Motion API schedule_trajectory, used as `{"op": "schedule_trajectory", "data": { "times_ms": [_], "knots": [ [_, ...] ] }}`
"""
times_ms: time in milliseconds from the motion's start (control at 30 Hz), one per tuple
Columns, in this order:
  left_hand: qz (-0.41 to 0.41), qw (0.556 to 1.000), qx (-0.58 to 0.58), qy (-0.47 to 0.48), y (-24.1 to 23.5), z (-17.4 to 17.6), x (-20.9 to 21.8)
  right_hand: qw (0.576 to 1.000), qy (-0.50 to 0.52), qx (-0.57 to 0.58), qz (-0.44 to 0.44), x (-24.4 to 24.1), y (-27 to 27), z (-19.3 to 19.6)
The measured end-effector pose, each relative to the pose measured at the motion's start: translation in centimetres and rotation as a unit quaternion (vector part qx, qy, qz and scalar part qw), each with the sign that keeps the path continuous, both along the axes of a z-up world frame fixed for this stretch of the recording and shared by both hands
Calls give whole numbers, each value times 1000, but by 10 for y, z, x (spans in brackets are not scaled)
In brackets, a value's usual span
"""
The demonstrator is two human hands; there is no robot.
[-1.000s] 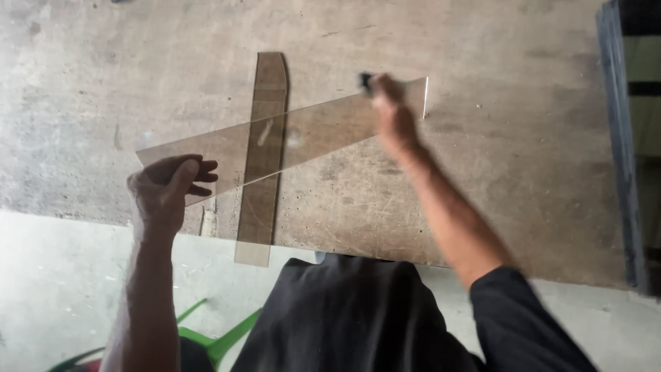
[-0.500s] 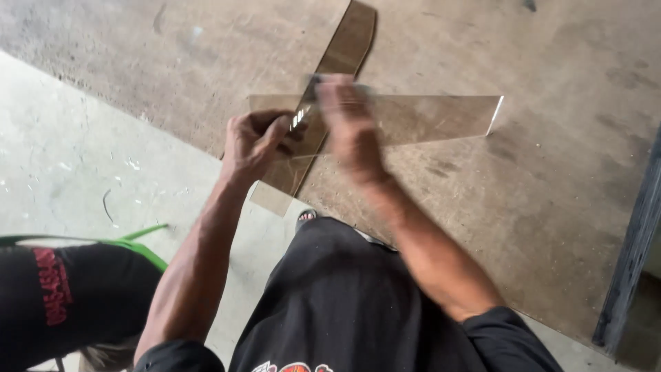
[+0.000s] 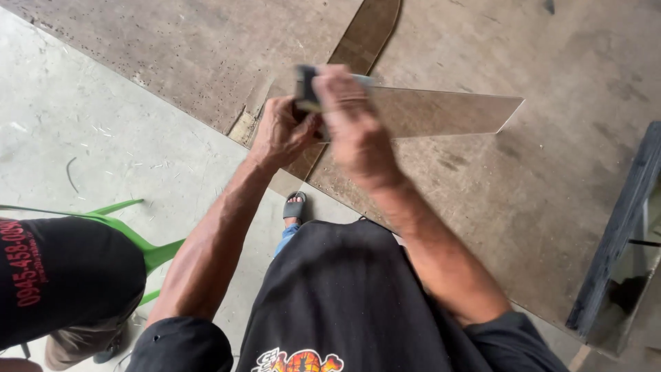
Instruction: Sanding the sharp edges of a glass pane using a manual sanding block
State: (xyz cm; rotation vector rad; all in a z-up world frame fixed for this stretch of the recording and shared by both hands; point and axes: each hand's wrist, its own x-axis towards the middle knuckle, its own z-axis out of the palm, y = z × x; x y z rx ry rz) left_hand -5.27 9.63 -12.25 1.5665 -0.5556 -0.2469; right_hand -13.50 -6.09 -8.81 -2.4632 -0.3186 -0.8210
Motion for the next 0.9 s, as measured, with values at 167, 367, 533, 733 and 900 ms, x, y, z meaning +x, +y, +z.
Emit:
{"op": "schedule_trajectory", "data": {
  "times_ms": [167, 367, 533, 733, 900],
  "knots": [
    [-101, 981, -15, -164, 8, 44, -2, 994, 77, -66, -34, -71, -130, -19],
    [-139, 957, 10, -256, -2, 12, 13, 999, 44, 27, 4, -60, 15, 88],
    [-151, 958, -32, -243, -4, 62, -2, 996, 52, -38, -57, -83, -21, 71],
    [-192, 940, -27, -281, -16, 66, -3, 997, 41, -18, -69, -100, -38, 64],
    [-214, 940, -15, -264, -27, 109, -20, 993, 48, 16, -103, -123, -67, 62]
  ]
}}
